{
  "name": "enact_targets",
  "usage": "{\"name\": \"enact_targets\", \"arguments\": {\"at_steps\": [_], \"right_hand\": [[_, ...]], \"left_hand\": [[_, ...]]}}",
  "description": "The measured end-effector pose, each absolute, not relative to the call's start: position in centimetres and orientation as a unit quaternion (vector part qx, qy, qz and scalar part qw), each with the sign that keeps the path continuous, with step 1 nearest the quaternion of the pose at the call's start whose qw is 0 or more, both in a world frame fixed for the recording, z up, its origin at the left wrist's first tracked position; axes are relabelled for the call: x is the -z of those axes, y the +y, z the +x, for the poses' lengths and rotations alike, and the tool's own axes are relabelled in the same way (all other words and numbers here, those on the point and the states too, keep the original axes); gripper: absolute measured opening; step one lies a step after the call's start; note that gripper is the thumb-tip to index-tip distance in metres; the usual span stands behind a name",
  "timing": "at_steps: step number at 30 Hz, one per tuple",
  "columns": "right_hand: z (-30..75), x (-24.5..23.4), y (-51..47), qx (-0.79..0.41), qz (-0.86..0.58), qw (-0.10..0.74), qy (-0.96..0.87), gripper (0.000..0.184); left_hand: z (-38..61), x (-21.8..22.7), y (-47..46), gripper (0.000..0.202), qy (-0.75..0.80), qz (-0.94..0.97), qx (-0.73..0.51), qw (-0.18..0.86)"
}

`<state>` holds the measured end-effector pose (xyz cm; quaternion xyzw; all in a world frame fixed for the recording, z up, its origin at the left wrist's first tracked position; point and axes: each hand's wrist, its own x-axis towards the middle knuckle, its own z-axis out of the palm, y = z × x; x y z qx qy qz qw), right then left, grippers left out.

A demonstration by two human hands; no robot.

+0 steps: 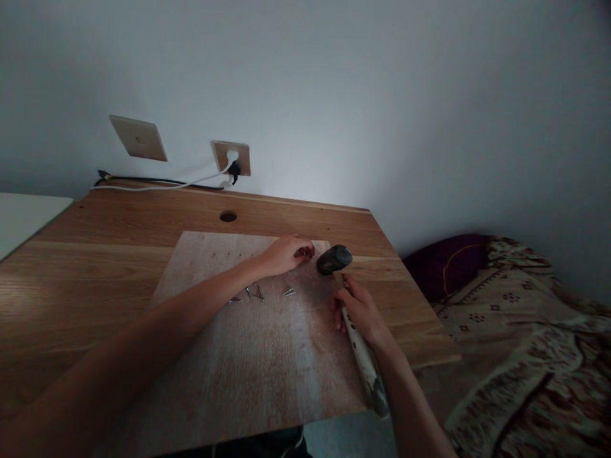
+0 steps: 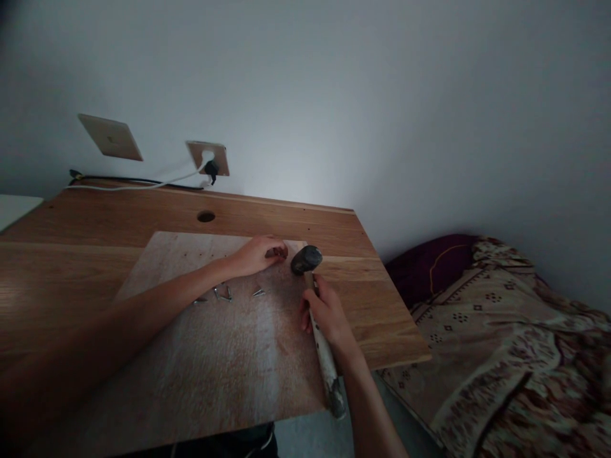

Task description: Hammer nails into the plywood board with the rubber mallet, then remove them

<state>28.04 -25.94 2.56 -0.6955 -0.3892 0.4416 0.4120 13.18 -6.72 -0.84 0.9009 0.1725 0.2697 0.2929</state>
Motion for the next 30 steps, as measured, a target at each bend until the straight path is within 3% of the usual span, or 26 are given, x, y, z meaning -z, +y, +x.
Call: {"name": "enact_targets", "arguments": {"at_steps": [13,19,26,30], "right_hand": [[28.2,-2.4,-25.1,-0.424,-0.698,0.402,-0.415,0.018],[27.7,-3.1,-23.9,-0.470,-0.646,0.485,-0.355,0.038],[25.7,-2.6,-22.6,-0.431,-0.608,0.592,-0.308,0.040],[25.4,-1.6,-22.6,-0.424,-0.612,0.593,-0.306,0.039]], "left_hand": [[12.9,1.6,-6.1,0.015,0.169,0.886,-0.286,0.325],[12.9,1.0,-6.1,0.012,0.167,0.900,-0.276,0.294],[12.8,1.0,-6.4,0.018,0.178,0.880,-0.279,0.341],[12.9,1.4,-6.4,0.027,0.162,0.869,-0.286,0.370]]}}
